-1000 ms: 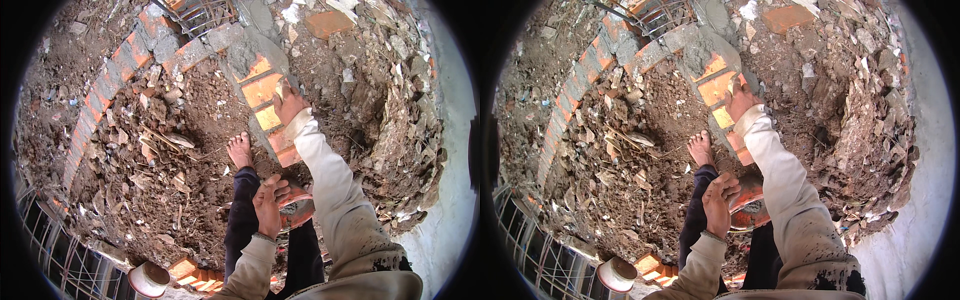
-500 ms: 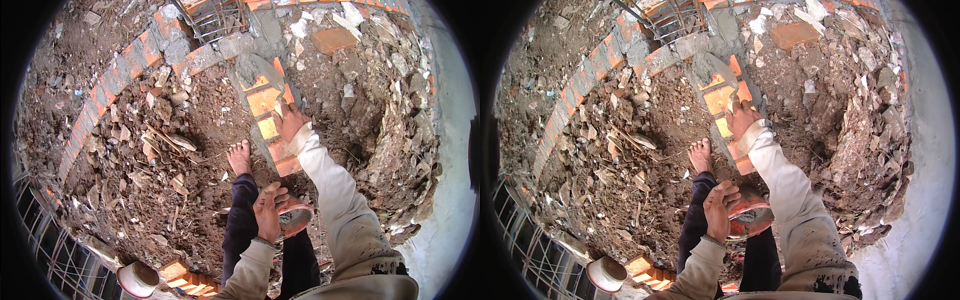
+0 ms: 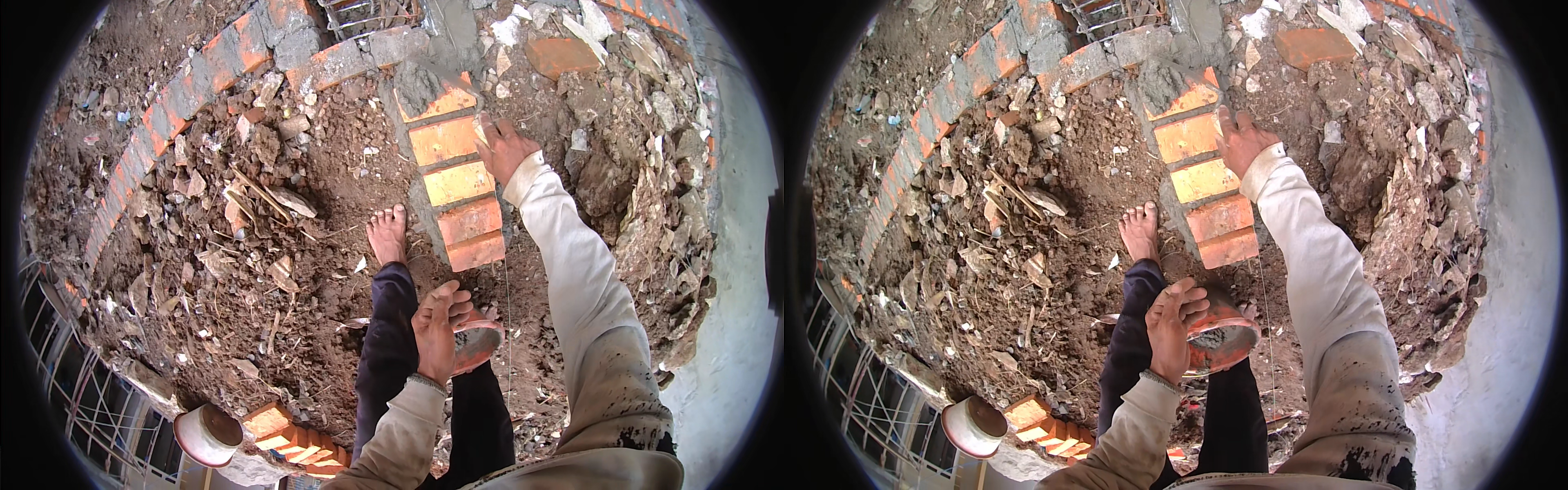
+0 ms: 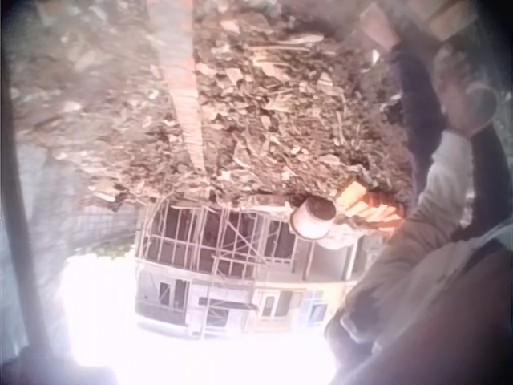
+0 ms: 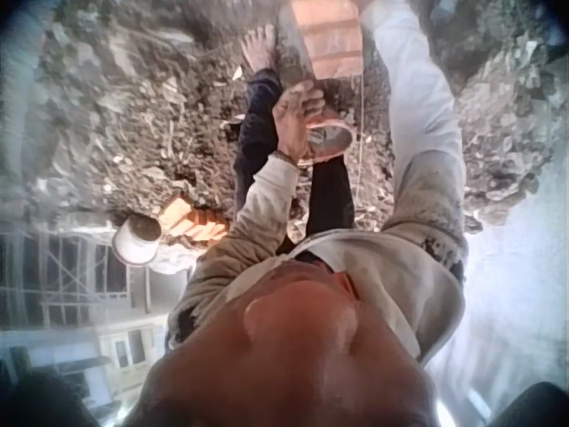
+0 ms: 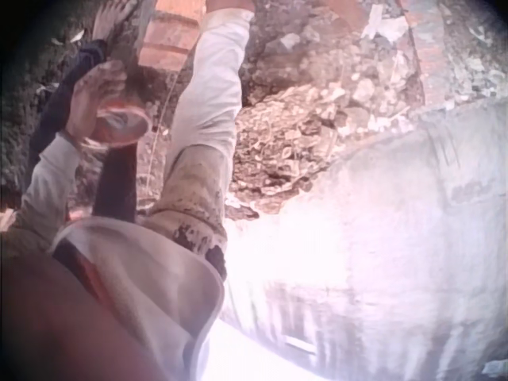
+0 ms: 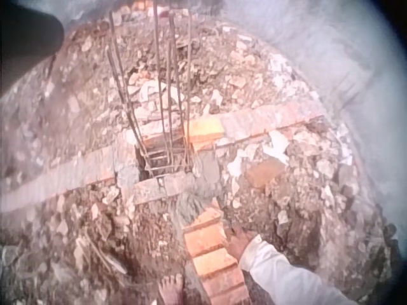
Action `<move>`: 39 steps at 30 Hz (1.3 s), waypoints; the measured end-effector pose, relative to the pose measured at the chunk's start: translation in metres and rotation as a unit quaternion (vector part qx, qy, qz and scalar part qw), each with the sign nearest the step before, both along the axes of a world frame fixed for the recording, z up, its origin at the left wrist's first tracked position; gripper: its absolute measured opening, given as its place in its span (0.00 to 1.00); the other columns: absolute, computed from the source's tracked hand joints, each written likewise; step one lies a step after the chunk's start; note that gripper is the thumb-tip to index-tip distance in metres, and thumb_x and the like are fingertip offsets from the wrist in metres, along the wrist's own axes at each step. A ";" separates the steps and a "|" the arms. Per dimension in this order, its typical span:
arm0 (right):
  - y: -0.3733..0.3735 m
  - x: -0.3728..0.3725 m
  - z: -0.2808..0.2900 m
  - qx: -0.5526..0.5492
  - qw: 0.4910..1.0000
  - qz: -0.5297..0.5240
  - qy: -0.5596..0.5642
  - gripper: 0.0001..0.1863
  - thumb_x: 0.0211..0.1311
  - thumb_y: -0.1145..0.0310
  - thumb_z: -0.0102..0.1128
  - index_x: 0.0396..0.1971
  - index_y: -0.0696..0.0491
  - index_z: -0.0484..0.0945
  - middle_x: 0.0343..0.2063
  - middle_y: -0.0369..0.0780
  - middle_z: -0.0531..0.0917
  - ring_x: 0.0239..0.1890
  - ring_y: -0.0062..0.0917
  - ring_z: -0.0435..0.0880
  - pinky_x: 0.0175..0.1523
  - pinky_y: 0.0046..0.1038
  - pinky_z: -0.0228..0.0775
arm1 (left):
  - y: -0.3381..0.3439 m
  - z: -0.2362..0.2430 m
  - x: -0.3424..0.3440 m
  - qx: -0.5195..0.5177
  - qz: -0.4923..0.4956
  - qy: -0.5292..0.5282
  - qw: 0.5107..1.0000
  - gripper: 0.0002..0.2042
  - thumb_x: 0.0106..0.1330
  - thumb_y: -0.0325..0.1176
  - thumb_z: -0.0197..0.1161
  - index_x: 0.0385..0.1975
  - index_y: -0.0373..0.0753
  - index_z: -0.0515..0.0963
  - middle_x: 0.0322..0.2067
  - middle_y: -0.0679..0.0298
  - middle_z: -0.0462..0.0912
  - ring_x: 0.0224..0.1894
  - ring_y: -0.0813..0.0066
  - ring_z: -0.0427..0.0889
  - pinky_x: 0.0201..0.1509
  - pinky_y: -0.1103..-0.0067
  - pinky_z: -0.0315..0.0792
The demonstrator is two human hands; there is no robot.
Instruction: The person is laying bricks on the ground using a trowel and mortar. They scoop mortar from a bowl, spread it on the ground, and place bricks in a line, tapping them into place.
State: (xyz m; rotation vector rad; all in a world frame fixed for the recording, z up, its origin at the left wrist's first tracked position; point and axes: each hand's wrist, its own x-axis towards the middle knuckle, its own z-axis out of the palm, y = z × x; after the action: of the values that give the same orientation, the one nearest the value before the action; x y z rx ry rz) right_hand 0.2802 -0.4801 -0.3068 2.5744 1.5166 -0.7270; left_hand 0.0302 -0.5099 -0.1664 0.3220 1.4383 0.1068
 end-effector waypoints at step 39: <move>0.014 0.006 -0.029 0.072 0.957 -0.203 0.194 0.20 0.64 0.55 0.44 0.48 0.52 0.74 0.38 0.55 0.80 0.44 0.53 0.77 0.51 0.46 0.67 | -0.002 -0.002 0.005 0.005 0.005 -0.013 1.000 0.18 0.69 0.42 0.52 0.46 0.32 0.74 0.35 0.61 0.81 0.34 0.76 0.80 0.40 0.80 0.75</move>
State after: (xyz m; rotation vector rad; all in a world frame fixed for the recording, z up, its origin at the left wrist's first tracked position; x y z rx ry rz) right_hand 0.2858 -0.4660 -0.3362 3.0357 1.1525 -1.2718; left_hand 0.0353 -0.5122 -0.1688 0.3209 1.4149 0.1268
